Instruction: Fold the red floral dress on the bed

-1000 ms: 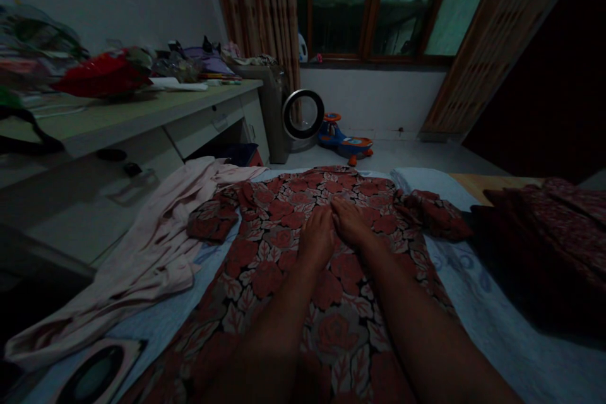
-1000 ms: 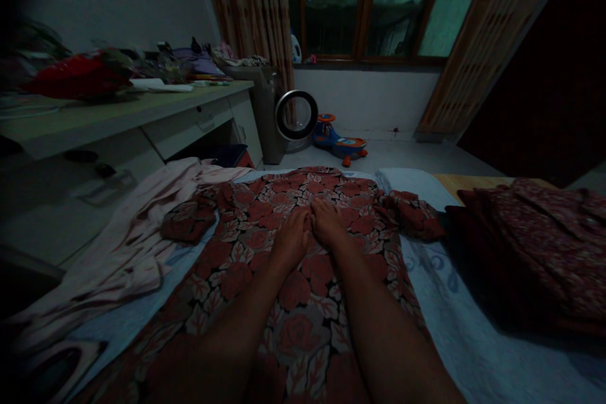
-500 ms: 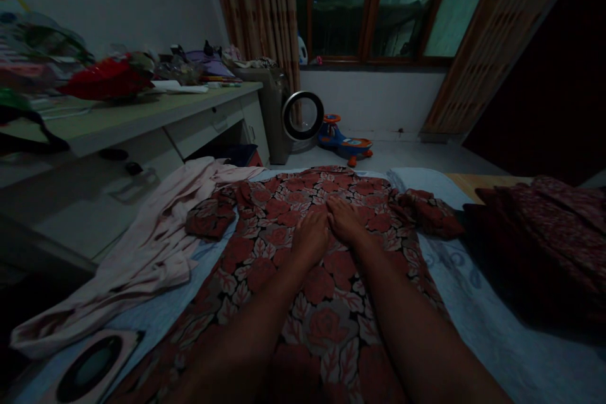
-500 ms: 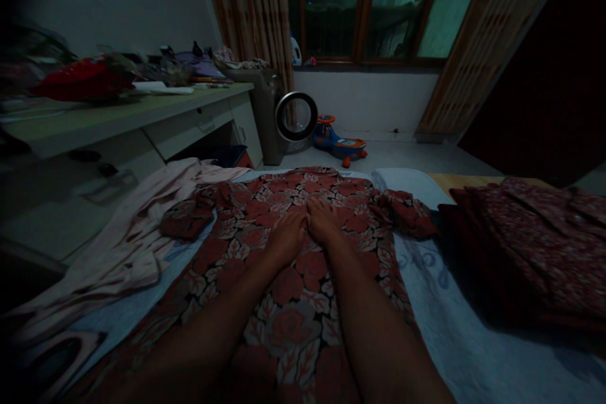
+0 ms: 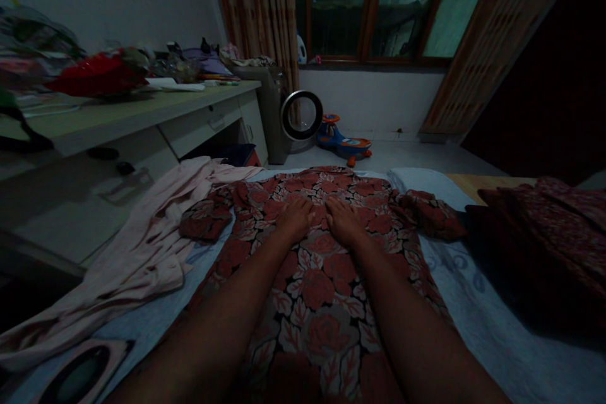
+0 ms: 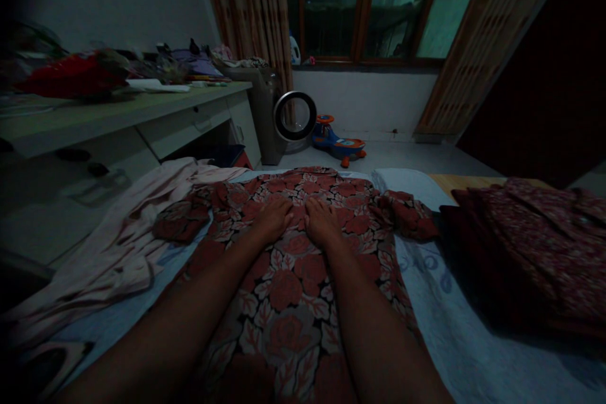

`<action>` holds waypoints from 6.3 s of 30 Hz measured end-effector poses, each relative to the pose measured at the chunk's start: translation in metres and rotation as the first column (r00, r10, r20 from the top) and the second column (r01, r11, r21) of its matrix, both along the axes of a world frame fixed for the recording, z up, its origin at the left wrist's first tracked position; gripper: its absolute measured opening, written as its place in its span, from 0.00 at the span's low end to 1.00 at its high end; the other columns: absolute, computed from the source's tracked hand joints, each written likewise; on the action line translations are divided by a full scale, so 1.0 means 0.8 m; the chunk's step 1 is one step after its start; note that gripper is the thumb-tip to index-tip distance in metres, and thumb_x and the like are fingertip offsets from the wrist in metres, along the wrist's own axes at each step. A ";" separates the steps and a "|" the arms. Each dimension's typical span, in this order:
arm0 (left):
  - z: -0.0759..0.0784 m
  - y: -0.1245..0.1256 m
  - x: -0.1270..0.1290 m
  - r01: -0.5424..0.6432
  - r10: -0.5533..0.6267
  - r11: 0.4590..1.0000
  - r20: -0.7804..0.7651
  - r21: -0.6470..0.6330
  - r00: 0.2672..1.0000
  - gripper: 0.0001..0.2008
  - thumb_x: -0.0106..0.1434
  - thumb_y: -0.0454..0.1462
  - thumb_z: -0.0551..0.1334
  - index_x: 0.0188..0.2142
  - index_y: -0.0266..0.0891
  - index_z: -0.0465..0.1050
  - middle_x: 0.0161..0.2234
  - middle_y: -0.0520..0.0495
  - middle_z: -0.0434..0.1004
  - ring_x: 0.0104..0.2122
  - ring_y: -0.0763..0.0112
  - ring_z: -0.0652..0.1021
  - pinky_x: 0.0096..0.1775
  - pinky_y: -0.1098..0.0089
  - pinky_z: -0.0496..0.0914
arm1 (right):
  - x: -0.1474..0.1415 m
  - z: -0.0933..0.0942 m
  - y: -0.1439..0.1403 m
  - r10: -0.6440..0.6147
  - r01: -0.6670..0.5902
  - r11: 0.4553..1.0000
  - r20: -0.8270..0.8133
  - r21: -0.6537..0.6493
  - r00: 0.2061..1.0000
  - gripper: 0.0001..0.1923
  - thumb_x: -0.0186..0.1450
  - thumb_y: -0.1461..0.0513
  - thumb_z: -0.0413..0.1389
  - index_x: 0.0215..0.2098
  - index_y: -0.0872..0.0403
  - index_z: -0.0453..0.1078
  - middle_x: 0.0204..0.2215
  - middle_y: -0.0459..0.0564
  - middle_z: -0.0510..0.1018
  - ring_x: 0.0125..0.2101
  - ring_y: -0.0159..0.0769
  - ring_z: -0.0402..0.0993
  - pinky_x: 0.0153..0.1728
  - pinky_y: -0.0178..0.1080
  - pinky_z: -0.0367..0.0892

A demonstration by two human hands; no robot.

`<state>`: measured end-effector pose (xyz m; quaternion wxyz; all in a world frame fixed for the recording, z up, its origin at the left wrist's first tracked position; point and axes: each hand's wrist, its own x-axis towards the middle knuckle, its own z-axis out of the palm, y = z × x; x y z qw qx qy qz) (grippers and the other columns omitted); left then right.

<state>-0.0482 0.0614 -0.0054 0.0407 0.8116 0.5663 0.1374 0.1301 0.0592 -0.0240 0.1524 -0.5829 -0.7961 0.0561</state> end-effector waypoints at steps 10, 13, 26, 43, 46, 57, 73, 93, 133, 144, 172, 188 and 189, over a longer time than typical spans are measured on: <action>0.022 0.044 -0.030 -0.492 0.503 0.847 0.005 -0.200 0.864 0.18 0.64 0.37 0.56 0.52 0.39 0.73 0.59 0.33 0.70 0.57 0.45 0.72 0.52 0.50 0.69 | -0.001 0.008 -0.003 -0.011 0.011 0.999 -0.002 -0.039 1.000 0.27 0.72 0.60 0.44 0.68 0.51 0.56 0.70 0.52 0.57 0.68 0.44 0.51 0.65 0.55 0.49; 0.013 0.043 -0.028 -0.534 0.539 0.840 0.032 -0.099 0.842 0.20 0.64 0.39 0.56 0.54 0.40 0.71 0.61 0.35 0.67 0.59 0.45 0.68 0.54 0.47 0.67 | -0.002 0.009 -0.004 -0.012 0.011 0.999 -0.003 -0.033 1.000 0.27 0.71 0.61 0.44 0.68 0.51 0.56 0.69 0.52 0.58 0.68 0.43 0.52 0.65 0.54 0.48; -0.005 0.064 -0.047 -0.340 0.339 0.940 0.068 -0.005 0.938 0.21 0.65 0.27 0.52 0.54 0.40 0.72 0.58 0.42 0.73 0.60 0.61 0.70 0.61 0.61 0.62 | 0.000 0.007 -0.002 -0.009 0.009 0.999 -0.004 -0.046 1.000 0.28 0.71 0.61 0.45 0.69 0.52 0.55 0.70 0.52 0.56 0.68 0.42 0.50 0.65 0.53 0.46; -0.006 0.065 -0.050 -0.410 0.410 0.908 -0.016 -0.084 0.912 0.21 0.70 0.42 0.50 0.59 0.38 0.67 0.64 0.38 0.66 0.65 0.54 0.64 0.63 0.52 0.59 | 0.000 0.007 -0.003 -0.002 0.000 0.999 -0.030 -0.047 1.000 0.28 0.71 0.60 0.45 0.69 0.52 0.55 0.70 0.53 0.57 0.68 0.43 0.51 0.65 0.54 0.47; -0.006 0.068 -0.056 -0.475 0.476 0.876 -0.005 -0.088 0.879 0.22 0.69 0.43 0.52 0.59 0.39 0.67 0.64 0.37 0.66 0.64 0.52 0.64 0.62 0.51 0.60 | 0.000 0.008 -0.003 0.001 -0.002 0.999 -0.032 -0.037 0.999 0.28 0.71 0.61 0.44 0.69 0.54 0.55 0.70 0.53 0.57 0.68 0.44 0.50 0.65 0.55 0.48; 0.003 0.068 -0.048 -0.384 0.385 0.923 0.005 -0.026 0.923 0.20 0.67 0.34 0.53 0.56 0.41 0.72 0.57 0.39 0.73 0.58 0.51 0.71 0.55 0.55 0.68 | -0.002 0.012 -0.005 -0.006 0.005 0.999 -0.024 -0.045 1.000 0.28 0.71 0.61 0.45 0.68 0.53 0.57 0.69 0.52 0.58 0.68 0.42 0.51 0.65 0.53 0.48; 0.021 0.046 0.001 -0.212 0.208 0.973 0.051 0.092 0.977 0.22 0.67 0.33 0.54 0.60 0.41 0.67 0.61 0.40 0.68 0.61 0.54 0.67 0.61 0.56 0.62 | -0.002 0.012 -0.004 -0.018 0.018 0.999 -0.010 -0.050 1.000 0.27 0.71 0.61 0.45 0.68 0.52 0.57 0.69 0.53 0.58 0.68 0.42 0.52 0.65 0.53 0.48; 0.004 0.045 -0.007 -0.405 0.408 0.910 -0.019 0.086 0.913 0.21 0.66 0.32 0.52 0.57 0.43 0.71 0.58 0.39 0.70 0.58 0.49 0.68 0.55 0.52 0.66 | -0.001 0.011 -0.004 -0.013 0.011 0.998 -0.036 -0.055 0.999 0.28 0.71 0.61 0.45 0.69 0.52 0.56 0.70 0.54 0.57 0.68 0.42 0.51 0.65 0.53 0.48; -0.010 0.051 0.000 -0.328 0.328 0.944 -0.020 -0.031 0.944 0.20 0.70 0.44 0.53 0.59 0.42 0.68 0.63 0.38 0.65 0.63 0.48 0.64 0.62 0.42 0.57 | 0.000 0.010 -0.003 0.002 -0.004 0.999 -0.046 -0.047 0.999 0.27 0.71 0.61 0.46 0.68 0.52 0.57 0.70 0.53 0.57 0.68 0.41 0.50 0.66 0.52 0.47; -0.008 0.046 0.020 0.079 -0.077 0.996 0.070 -0.033 0.995 0.19 0.69 0.34 0.53 0.59 0.39 0.66 0.61 0.41 0.69 0.61 0.63 0.68 0.63 0.61 0.61 | 0.001 0.008 -0.002 -0.001 0.000 1.000 -0.052 -0.020 0.999 0.27 0.71 0.61 0.46 0.67 0.52 0.58 0.69 0.51 0.59 0.67 0.40 0.52 0.66 0.51 0.48; -0.019 0.025 0.069 0.280 -0.264 0.960 0.241 -0.034 0.934 0.26 0.64 0.28 0.54 0.62 0.41 0.63 0.66 0.42 0.63 0.66 0.62 0.62 0.65 0.55 0.59 | 0.058 0.000 0.026 -0.084 0.071 0.995 -0.211 -0.068 0.974 0.24 0.62 0.67 0.50 0.57 0.55 0.68 0.56 0.57 0.75 0.56 0.42 0.69 0.59 0.45 0.60; -0.016 0.021 0.069 0.271 -0.266 0.962 0.117 -0.025 0.957 0.25 0.66 0.29 0.52 0.62 0.42 0.63 0.65 0.43 0.64 0.65 0.63 0.63 0.64 0.56 0.60 | 0.066 0.014 0.023 -0.125 0.127 0.992 -0.100 0.011 0.987 0.24 0.65 0.65 0.50 0.59 0.57 0.67 0.60 0.57 0.71 0.59 0.42 0.65 0.60 0.44 0.57; -0.016 0.021 0.069 0.272 -0.267 0.962 0.120 -0.025 0.956 0.25 0.67 0.29 0.51 0.62 0.42 0.63 0.64 0.43 0.64 0.65 0.63 0.63 0.64 0.56 0.60 | 0.063 0.014 0.022 -0.097 0.096 0.995 -0.088 -0.012 0.991 0.21 0.66 0.65 0.50 0.56 0.56 0.69 0.57 0.56 0.74 0.57 0.42 0.67 0.59 0.43 0.58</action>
